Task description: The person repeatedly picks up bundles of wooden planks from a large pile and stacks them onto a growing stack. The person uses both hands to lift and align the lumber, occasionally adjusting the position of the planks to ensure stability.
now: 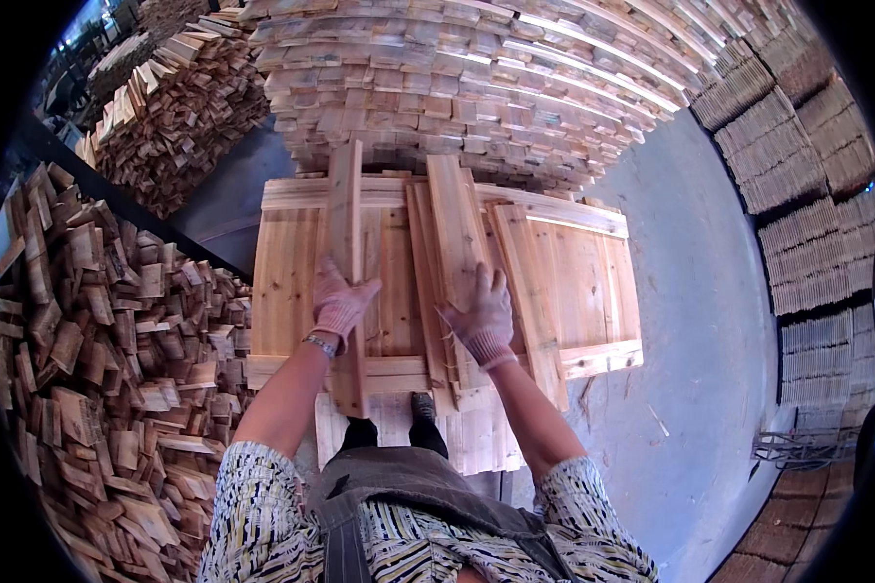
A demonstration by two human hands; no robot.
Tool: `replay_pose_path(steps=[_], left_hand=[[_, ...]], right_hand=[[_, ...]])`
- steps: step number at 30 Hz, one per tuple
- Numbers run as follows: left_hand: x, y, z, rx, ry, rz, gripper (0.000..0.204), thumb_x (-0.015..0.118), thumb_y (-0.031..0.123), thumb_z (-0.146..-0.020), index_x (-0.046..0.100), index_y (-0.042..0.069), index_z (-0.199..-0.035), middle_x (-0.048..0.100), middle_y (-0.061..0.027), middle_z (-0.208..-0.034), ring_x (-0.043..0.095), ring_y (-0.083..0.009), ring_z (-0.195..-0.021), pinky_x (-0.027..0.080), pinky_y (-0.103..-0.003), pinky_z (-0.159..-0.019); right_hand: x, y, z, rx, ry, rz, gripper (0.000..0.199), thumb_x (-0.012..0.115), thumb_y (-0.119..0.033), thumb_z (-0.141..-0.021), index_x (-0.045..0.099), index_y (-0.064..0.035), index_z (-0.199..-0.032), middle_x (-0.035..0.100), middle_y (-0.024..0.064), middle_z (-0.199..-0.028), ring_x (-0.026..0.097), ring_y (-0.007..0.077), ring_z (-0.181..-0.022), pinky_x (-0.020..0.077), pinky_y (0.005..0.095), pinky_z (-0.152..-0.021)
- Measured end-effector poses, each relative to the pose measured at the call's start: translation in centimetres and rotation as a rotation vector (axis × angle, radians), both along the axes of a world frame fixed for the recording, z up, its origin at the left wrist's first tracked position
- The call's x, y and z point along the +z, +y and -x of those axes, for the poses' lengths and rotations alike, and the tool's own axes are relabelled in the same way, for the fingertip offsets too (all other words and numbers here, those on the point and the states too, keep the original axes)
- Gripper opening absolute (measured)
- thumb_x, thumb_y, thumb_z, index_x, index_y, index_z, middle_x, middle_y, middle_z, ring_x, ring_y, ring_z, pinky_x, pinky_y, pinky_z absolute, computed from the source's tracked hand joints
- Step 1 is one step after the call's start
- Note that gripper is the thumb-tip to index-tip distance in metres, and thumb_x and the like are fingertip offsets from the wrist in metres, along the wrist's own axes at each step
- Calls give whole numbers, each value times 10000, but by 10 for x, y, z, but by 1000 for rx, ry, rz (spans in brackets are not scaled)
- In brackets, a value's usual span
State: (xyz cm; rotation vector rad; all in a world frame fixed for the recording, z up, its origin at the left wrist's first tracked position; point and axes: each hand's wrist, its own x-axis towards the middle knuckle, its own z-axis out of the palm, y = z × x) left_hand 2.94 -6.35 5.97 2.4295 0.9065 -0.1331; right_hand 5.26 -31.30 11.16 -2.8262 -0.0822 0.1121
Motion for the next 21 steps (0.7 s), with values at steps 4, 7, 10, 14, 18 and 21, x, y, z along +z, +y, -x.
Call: replay_pose_path(steps=[4,7,10,14,18,21], left_hand=[[-50,43,33,131,106,-244,1161,764,617,-715,220,32,-1559,404,-218,-1477,448,-406,-1302,404,-517,-1071],[-53,49,29,109,162,-201,1138,764,590,-727,208,52,-1561,421,-217,-1463,468,-410,-1282,422,-524,-1057],[-38,76,31,110,166,10,1121,814,481,-723,185,86,-1563,360,-227,-1541,430,-416,-1358,434,-511,-1073],[-34,105,43,129,131,23,1103,827,408,-753,165,88,-1574,354,-256,-1547,374,-434,-1415,381,-494,-1134],[-55,119,48,84,74,25,998,769,347,-826,174,87,-1584,369,-282,-1527,385,-452,-1397,348,-483,-1153],[-67,140,55,71,33,60,905,731,295,-863,217,88,-1579,392,-284,-1508,422,-454,-1362,352,-472,-1147]], right_hand=[[-7,43,-24,-52,156,14,889,774,-464,-795,356,-193,-1531,421,262,-1462,471,444,-1316,439,508,-1068],[-16,30,-40,-63,174,-36,865,772,-432,-790,361,-242,-1527,489,253,-1374,542,434,-1234,477,514,-1019],[-18,41,-22,-56,119,-23,852,774,-426,-771,388,-255,-1512,544,249,-1298,608,436,-1133,527,499,-943],[-40,93,15,39,26,-169,774,762,-379,-778,446,-237,-1470,556,253,-1238,609,437,-1089,526,497,-888],[-38,218,50,55,128,-98,735,720,-354,-804,452,-205,-1472,542,244,-1255,580,443,-1112,506,495,-907],[-39,254,52,38,191,-187,763,717,-358,-797,436,-195,-1486,515,232,-1314,564,429,-1148,483,492,-956]])
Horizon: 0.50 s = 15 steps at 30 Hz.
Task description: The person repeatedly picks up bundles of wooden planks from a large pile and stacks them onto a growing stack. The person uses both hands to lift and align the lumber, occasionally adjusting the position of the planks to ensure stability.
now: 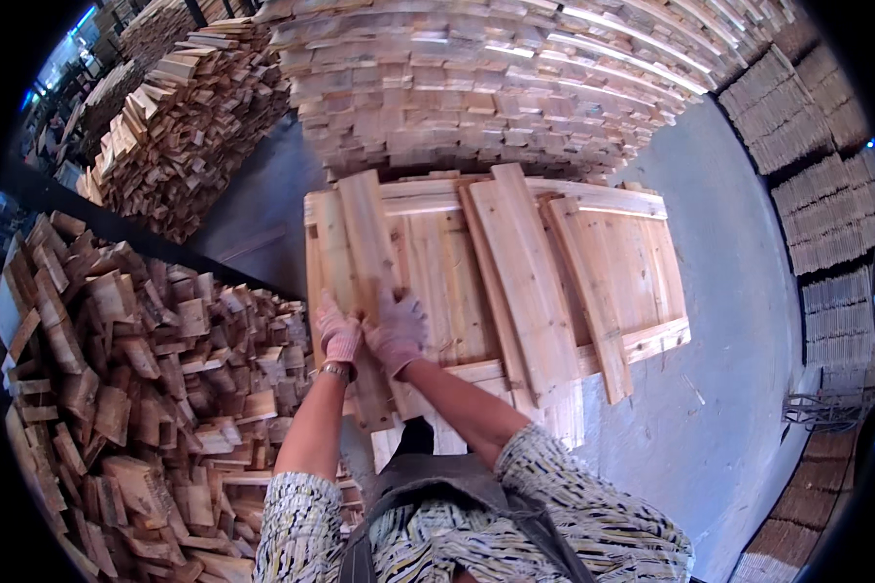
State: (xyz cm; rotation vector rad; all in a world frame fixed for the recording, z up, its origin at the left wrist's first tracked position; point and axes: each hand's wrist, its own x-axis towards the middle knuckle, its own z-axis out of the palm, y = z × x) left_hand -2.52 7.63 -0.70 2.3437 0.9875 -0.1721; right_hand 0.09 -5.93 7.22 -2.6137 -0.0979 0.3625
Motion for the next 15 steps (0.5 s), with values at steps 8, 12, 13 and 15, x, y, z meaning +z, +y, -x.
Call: replay_pose_path(steps=[8,12,13,15], left_hand=[[22,-14,-9,120,-14,77,906,749,328,-851,240,132,-1575,395,-261,-1502,379,-457,-1393,373,-526,-1128],[27,-1,-12,100,32,86,923,757,346,-837,244,128,-1572,403,-267,-1492,398,-457,-1385,391,-510,-1121],[25,7,-7,72,36,71,926,759,348,-833,247,126,-1571,405,-269,-1491,404,-456,-1382,396,-504,-1118],[25,18,-1,78,80,96,915,763,338,-831,262,121,-1566,413,-273,-1485,423,-450,-1372,407,-489,-1113]], right_hand=[[-21,-87,-17,17,-78,119,691,643,-385,-865,402,-256,-1499,442,221,-1379,508,438,-1211,438,566,-986],[-48,-48,17,79,-145,125,625,598,-423,-917,430,-213,-1481,444,238,-1426,519,436,-1220,451,555,-985],[-44,-57,8,148,-128,66,625,617,-412,-908,453,-186,-1468,473,238,-1402,543,421,-1200,464,531,-984],[-23,-87,-14,187,-119,99,666,677,-437,-883,488,-150,-1454,494,227,-1419,568,396,-1190,479,502,-986]])
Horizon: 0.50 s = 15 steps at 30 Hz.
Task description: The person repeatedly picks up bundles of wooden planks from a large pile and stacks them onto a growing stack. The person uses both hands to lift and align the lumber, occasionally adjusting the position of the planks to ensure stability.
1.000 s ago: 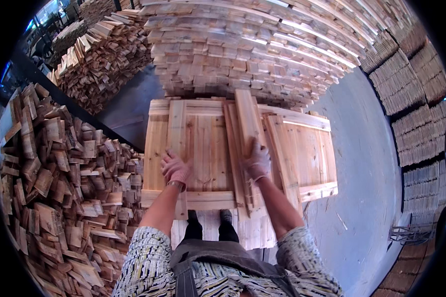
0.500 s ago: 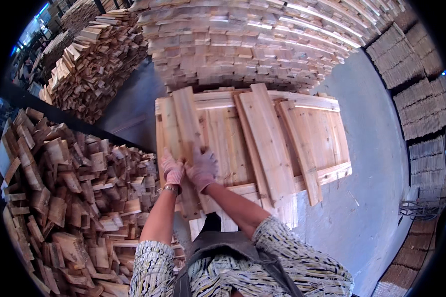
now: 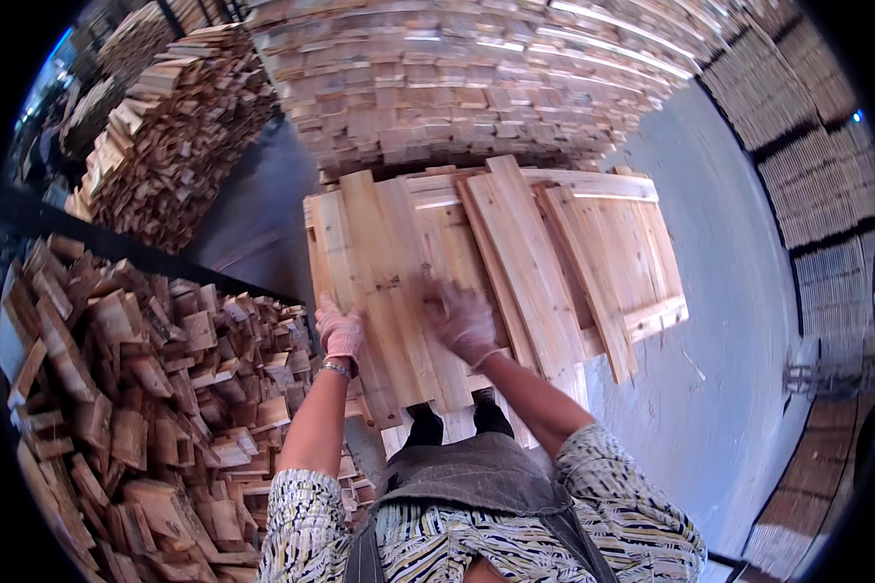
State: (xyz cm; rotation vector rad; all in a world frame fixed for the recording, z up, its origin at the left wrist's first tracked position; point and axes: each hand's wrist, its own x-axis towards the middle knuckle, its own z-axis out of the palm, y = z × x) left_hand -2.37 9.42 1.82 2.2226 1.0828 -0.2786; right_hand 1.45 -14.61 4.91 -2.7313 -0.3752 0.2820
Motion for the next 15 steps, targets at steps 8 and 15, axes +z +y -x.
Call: replay_pose_path(steps=[8,15], left_hand=[[-5,-8,-10,-17,-33,-9,887,760,281,-838,275,121,-1563,401,-268,-1503,443,-452,-1351,420,-488,-1100],[-15,0,-7,-44,-75,-30,900,760,318,-821,284,91,-1550,400,-276,-1500,446,-468,-1342,422,-503,-1094]], right_hand=[[2,-92,-42,-312,40,410,882,748,-375,-825,286,-228,-1561,392,269,-1478,438,454,-1347,414,569,-1061],[20,-45,-52,-301,16,175,774,730,-294,-815,359,-243,-1494,423,237,-1441,456,448,-1324,429,577,-1024]])
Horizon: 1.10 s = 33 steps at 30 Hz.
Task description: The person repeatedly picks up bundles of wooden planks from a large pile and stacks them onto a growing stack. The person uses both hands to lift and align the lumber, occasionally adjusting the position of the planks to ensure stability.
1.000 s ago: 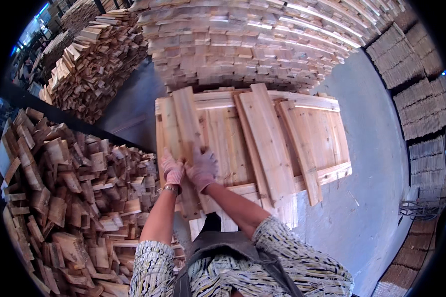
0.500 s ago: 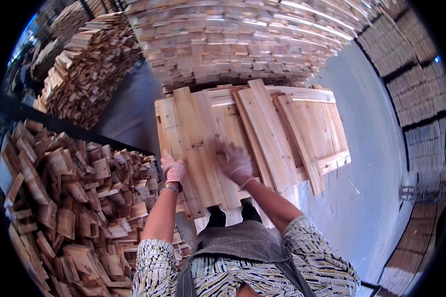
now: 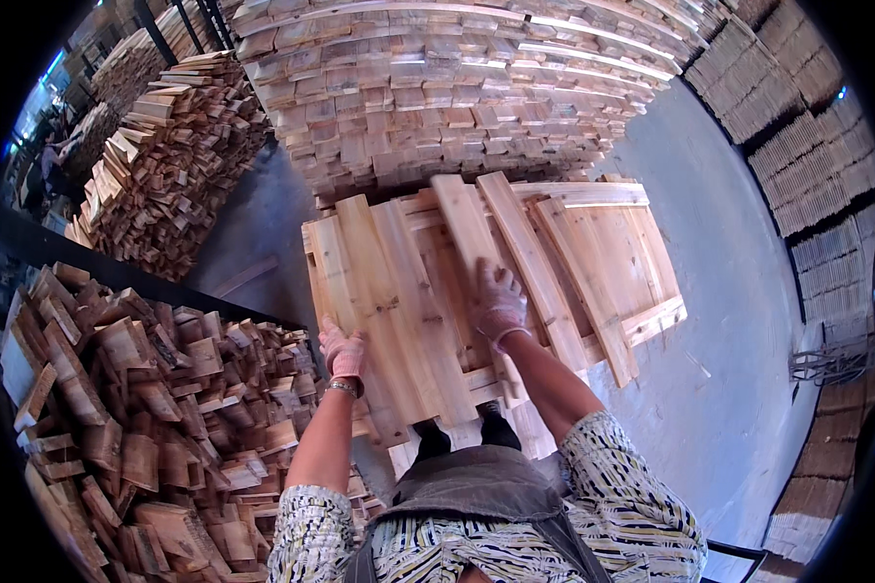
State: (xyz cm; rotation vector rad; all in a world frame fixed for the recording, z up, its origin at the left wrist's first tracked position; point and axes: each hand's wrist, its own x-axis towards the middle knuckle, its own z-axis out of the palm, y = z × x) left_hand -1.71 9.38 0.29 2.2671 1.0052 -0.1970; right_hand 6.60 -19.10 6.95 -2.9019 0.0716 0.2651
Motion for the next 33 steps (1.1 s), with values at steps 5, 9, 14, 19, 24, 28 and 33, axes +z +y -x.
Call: replay_pose_path(steps=[5,9,14,19,24,28,33], left_hand=[[2,8,2,-4,90,-55,924,773,338,-812,275,78,-1544,433,-281,-1463,470,-477,-1316,430,-501,-1081],[-9,13,3,-17,71,-61,916,780,315,-815,275,100,-1549,452,-273,-1451,493,-452,-1304,438,-484,-1082],[13,7,-2,39,150,-41,893,775,295,-824,284,130,-1551,436,-245,-1477,480,-443,-1315,443,-486,-1076],[4,0,-4,39,167,-94,885,766,361,-814,297,216,-1551,343,-213,-1540,391,-421,-1386,411,-514,-1088],[22,-6,-9,44,295,-176,886,754,384,-820,278,255,-1555,295,-164,-1572,284,-388,-1462,315,-509,-1148],[6,7,-9,4,159,-18,869,749,330,-836,264,155,-1535,343,-189,-1545,326,-354,-1464,388,-524,-1105],[-12,33,-9,71,95,106,810,752,246,-836,294,88,-1486,511,-245,-1409,518,-391,-1312,462,-450,-1063]], right_hand=[[10,37,3,-141,-6,-63,685,693,-324,-846,420,-236,-1467,433,219,-1443,442,413,-1342,392,549,-1061],[5,63,25,-2,-51,-278,695,732,-305,-794,469,-225,-1432,463,212,-1403,498,416,-1264,432,540,-1014],[20,-5,-1,100,-147,-168,707,739,-278,-795,463,-243,-1445,480,224,-1406,535,430,-1197,452,532,-1000],[-6,-107,-22,-16,-109,107,740,747,-380,-795,446,-289,-1464,412,216,-1488,482,420,-1315,425,533,-1070],[-6,-111,-36,-26,15,-57,814,770,-372,-773,411,-295,-1500,465,254,-1428,513,452,-1280,458,502,-1052],[-6,-67,-7,65,-26,-98,777,722,-420,-840,382,-297,-1527,540,252,-1333,552,446,-1220,474,490,-1028],[-15,8,18,13,56,-196,758,720,-412,-851,403,-245,-1519,534,281,-1335,577,452,-1178,493,482,-1000]])
